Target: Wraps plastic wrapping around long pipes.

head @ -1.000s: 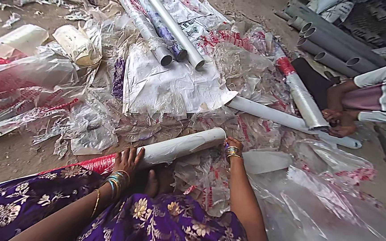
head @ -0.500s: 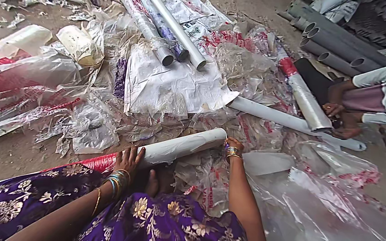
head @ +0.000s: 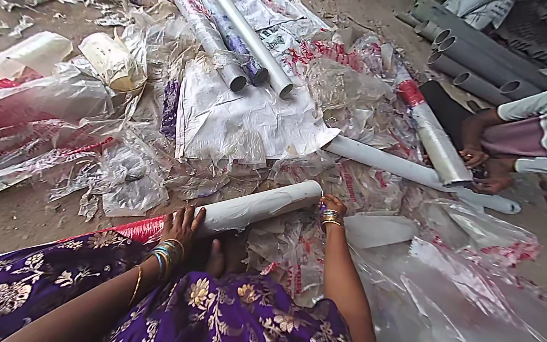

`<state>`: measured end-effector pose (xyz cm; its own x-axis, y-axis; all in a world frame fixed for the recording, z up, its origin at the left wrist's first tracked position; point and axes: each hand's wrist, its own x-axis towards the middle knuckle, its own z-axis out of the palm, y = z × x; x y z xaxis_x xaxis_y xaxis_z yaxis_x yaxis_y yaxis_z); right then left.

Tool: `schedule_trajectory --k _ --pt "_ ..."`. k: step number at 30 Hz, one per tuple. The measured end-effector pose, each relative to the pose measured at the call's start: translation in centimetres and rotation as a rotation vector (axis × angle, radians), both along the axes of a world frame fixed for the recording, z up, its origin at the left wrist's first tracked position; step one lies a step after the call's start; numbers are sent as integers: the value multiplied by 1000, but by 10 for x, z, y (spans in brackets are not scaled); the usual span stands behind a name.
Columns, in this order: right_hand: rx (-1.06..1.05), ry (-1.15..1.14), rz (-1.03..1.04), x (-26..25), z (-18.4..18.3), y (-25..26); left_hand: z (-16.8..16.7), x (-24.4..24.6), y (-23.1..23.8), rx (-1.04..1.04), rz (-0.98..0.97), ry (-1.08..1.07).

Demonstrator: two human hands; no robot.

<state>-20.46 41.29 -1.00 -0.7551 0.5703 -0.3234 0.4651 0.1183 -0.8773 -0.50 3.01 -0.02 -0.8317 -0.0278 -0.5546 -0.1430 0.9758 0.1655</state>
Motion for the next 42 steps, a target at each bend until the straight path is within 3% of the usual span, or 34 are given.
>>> schedule_trajectory --k 14,24,31,42 --pt "48 -48 13 -1 -2 4 -1 0 -1 5 3 30" --pt "537 -205 353 -22 4 31 -2 1 1 2 10 15" --pt "455 -147 373 -22 1 37 -2 9 12 -51 3 88" --pt "559 -202 422 -23 11 37 -11 11 12 -72 -10 162"
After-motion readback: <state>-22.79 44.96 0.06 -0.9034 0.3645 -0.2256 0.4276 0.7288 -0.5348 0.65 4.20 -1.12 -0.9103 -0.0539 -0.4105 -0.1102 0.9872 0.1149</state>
